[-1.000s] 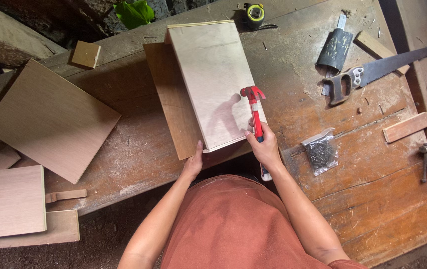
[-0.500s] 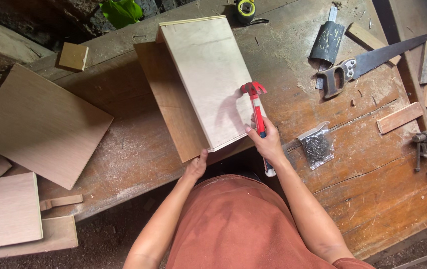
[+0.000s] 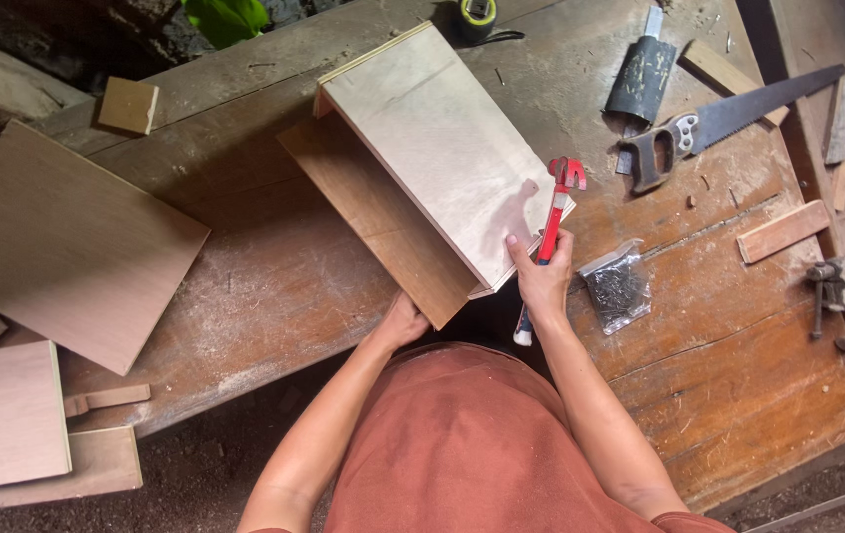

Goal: The person hammers nails into a wooden board to join it to another piece, forming a box-like structure. They then use a metal ruler and a marker to measure and mark lines on the wood pieces.

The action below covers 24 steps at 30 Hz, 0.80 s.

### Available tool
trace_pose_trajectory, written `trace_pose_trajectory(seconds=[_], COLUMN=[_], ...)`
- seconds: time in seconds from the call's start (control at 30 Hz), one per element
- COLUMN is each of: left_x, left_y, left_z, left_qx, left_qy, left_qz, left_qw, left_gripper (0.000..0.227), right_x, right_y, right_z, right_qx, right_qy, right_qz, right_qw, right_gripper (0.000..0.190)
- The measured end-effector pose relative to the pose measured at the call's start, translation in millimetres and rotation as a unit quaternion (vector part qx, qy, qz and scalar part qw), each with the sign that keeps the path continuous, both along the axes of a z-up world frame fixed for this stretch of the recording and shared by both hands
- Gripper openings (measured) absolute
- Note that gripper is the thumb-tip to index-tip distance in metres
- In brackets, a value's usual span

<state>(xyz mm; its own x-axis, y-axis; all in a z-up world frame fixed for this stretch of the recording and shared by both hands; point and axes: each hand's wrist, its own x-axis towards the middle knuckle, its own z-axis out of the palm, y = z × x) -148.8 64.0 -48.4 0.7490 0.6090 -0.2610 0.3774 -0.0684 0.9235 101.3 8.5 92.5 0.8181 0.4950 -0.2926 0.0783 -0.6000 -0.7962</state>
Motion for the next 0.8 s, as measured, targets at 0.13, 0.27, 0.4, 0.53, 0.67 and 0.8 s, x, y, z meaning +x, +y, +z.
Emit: trace_pose_trajectory(seconds=[0.13, 0.27, 0.4, 0.53, 0.67, 0.8], left_x=[12.2, 11.8, 4.4, 9.9, 22.0, 33.4], left_y=[13.6, 16.3, 13.0, 16.0, 23.4, 23.3], left_z=[34.3, 32.9, -0.3, 3.2, 33.4, 52.1], left_qx=[-0.092, -0.216, -0.277, -0.277, -0.287, -0.347], left_qy=[0.075, 0.067, 0.086, 0.082, 0.172, 0.210], left_qz=[-0.034, -0.044, -0.062, -0.085, -0.113, -0.084], left_qw=[0.992, 0.973, 0.955, 0.953, 0.935, 0.910], left_gripper=[0.069, 0.075, 0.063, 0.053, 0.055, 0.058], right_x=[3.0, 1.8, -2.7, 0.4, 3.9, 3.8], right_y=[0.9, -2.7, -4.4, -4.2, -14.4, -23.9], right_z=[-2.0, -13.5, -20.2, -26.9, -47.9, -63.5], right_qx=[0.044, 0.067, 0.082, 0.091, 0.121, 0.184], right_qy=[0.022, 0.046, 0.047, 0.012, 0.051, 0.020], right_qz=[-0.016, -0.024, -0.034, -0.024, -0.056, -0.078], right_qw=[0.999, 0.996, 0.995, 0.995, 0.990, 0.980], right_gripper=[0.057, 0.060, 0.076, 0.090, 0.084, 0.063])
